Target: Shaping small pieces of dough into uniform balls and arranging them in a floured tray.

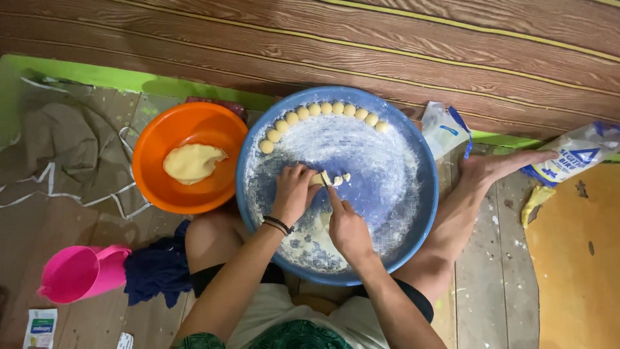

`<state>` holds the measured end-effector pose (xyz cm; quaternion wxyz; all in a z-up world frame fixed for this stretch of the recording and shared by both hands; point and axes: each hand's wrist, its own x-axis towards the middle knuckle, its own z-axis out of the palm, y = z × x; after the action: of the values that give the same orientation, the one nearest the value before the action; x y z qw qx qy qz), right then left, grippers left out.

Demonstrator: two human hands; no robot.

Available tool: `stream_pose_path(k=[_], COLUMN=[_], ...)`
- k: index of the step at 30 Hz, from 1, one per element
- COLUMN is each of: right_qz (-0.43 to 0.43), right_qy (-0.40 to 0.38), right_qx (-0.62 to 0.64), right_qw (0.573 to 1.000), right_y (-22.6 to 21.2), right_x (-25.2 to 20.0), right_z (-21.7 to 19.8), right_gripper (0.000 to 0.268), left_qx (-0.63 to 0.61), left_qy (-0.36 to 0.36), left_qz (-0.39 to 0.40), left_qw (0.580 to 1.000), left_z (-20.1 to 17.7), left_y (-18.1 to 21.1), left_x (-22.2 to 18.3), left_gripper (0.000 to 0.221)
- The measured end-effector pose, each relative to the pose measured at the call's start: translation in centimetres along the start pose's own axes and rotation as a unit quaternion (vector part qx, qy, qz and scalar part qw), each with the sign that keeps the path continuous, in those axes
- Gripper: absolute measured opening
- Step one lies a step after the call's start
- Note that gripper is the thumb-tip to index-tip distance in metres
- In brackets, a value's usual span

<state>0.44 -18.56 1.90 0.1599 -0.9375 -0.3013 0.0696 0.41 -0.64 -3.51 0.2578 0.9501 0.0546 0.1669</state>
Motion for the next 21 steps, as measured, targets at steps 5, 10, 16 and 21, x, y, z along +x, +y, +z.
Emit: stream_pose_path(k=[5,10,16,21], right_qz=[-0.003,-0.015,-0.015,0.013], right_qy=[-0.013,-0.009,-0.004,-0.042], right_qx=[-0.003,-0.016,-0.054,-0.037], right_qw=[1.0,1.0,0.998,0.998], right_y=[-0.1,0.2,0.7,0.6], right_x=[0.1,0.9,2.0,3.5], right_z=[0.4,2.0,4.7,6.0], right_gripper=[0.066,0.065,0.069,0.071], left_qx=[0.011,0.033,0.054,0.065], left_qy=[0.001,0.002,0.015,0.012], left_qz=[-0.003,-0.003,0.007,0.013], left_qw=[1.0,0.999,0.998,0.998], left_z=[0.6,2.0,3.1,2.1], left_y=[-0.3,-1.1,-1.8,-1.1], left_x=[-0.3,-0.4,-0.5,-0.5], left_gripper=[0.028,0.032,0.032,0.02])
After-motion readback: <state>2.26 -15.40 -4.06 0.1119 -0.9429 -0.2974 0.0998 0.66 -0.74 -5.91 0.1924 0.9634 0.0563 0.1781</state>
